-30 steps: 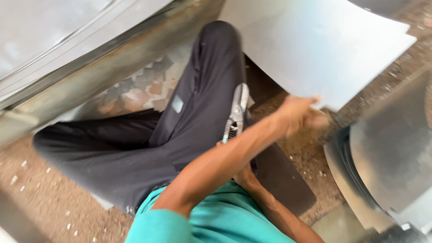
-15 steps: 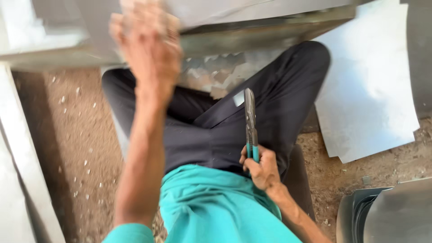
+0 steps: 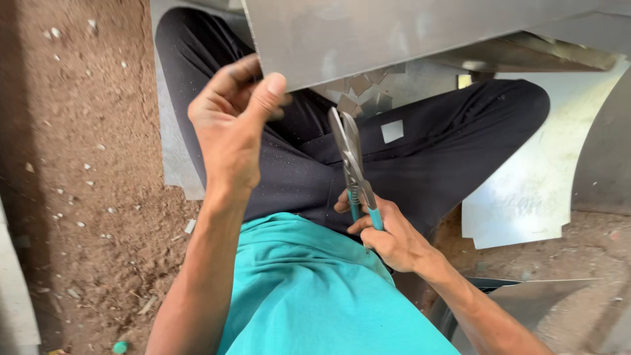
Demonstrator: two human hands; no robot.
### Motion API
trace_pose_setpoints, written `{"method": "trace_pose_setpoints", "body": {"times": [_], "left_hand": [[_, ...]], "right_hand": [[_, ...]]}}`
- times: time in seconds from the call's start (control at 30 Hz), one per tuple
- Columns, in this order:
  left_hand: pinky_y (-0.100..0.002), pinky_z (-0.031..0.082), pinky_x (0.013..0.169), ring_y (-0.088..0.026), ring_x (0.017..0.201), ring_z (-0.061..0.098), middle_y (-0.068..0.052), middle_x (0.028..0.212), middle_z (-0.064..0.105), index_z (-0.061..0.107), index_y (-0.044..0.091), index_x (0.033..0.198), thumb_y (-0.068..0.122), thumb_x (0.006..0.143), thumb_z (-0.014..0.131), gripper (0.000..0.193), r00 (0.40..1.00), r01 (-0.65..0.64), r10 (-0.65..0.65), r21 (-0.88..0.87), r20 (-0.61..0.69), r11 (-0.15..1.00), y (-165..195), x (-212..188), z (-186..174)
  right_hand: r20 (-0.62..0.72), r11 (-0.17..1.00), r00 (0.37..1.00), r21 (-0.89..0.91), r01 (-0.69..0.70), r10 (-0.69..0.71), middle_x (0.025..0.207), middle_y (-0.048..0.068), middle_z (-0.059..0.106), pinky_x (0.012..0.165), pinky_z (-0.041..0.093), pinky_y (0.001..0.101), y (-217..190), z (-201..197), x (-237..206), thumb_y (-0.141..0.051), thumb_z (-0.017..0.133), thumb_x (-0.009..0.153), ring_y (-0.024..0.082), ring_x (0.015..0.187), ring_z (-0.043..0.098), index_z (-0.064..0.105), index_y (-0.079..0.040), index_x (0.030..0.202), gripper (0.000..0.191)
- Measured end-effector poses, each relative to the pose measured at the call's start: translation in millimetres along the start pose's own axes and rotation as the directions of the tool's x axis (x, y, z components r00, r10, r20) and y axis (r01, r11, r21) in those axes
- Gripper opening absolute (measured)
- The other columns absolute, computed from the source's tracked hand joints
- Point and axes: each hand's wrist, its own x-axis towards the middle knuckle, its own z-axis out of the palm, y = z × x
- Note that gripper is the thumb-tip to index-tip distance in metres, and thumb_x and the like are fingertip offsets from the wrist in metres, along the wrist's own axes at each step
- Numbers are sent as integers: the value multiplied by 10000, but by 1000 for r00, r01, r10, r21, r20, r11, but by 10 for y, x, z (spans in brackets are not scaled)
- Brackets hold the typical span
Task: The person sits cross-legged on the ground and uses tin snips to cut small rectangular pieces from a large metal sheet. The person repeatedly cuts along the edge of the sheet, creating small offcuts that fall onto their lap.
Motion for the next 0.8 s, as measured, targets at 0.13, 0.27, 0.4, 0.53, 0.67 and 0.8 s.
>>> {"method": "trace_pose_setpoints", "body": {"times": [0.13, 0.27, 0.4, 0.53, 0.67, 0.8], "left_hand": [[-269, 616, 772, -140, 869, 750, -107, 985, 769, 704, -55, 1097, 101, 992, 755, 195, 996, 92, -91, -73, 14, 993, -155, 25, -140], [-280, 649, 786, -131, 829, 747, -105, 932, 768, 705, -52, 1061, 76, 989, 747, 153, 992, 122, -122, -51, 1, 991, -115, 87, -123], [-280, 646, 783, -133, 815, 745, -117, 922, 770, 708, -64, 1038, 43, 981, 751, 128, 982, 183, -184, -36, -39, 982, -49, 115, -75], [-278, 651, 778, -133, 816, 747, -127, 925, 775, 709, -67, 1056, 36, 985, 747, 131, 981, 194, -194, -4, -27, 981, -59, 137, -102], [-283, 663, 791, -134, 822, 757, -133, 920, 775, 710, -63, 1033, 30, 973, 753, 118, 970, 237, -236, 0, -53, 972, -86, 120, -127], [-256, 642, 752, -102, 780, 731, -81, 862, 753, 699, -36, 980, 38, 958, 754, 96, 968, 244, -241, 30, -67, 969, -27, 181, -80]], "right_hand": [[107, 997, 994, 82, -3, -6, 1220, 194, 624, 916, 570, 401, -297, 76, 288, -173, 485, 647, 276, 1094, 631, 522, 24, 1319, 702], [99, 997, 994, 57, 46, -51, 1173, 192, 613, 944, 583, 414, -513, 116, 519, -141, 486, 621, 276, 1111, 623, 481, 41, 1342, 744], [73, 999, 996, 13, -45, 44, 1149, 164, 626, 887, 589, 403, -643, 93, 550, -124, 483, 618, 268, 1059, 633, 479, 24, 1335, 733], [57, 993, 992, -31, -110, 112, 1041, 132, 638, 726, 560, 361, -705, 53, 560, -129, 500, 626, 215, 836, 601, 535, -1, 1265, 652], [-3, 979, 991, -156, -130, 131, 773, 88, 626, 546, 441, 336, -675, 26, 606, -146, 517, 663, 161, 589, 500, 612, -9, 1010, 385], [-54, 977, 996, -199, -75, 66, 579, 49, 576, 517, 451, 316, -525, 1, 653, -143, 527, 687, 134, 508, 519, 636, -20, 840, 224]]}}
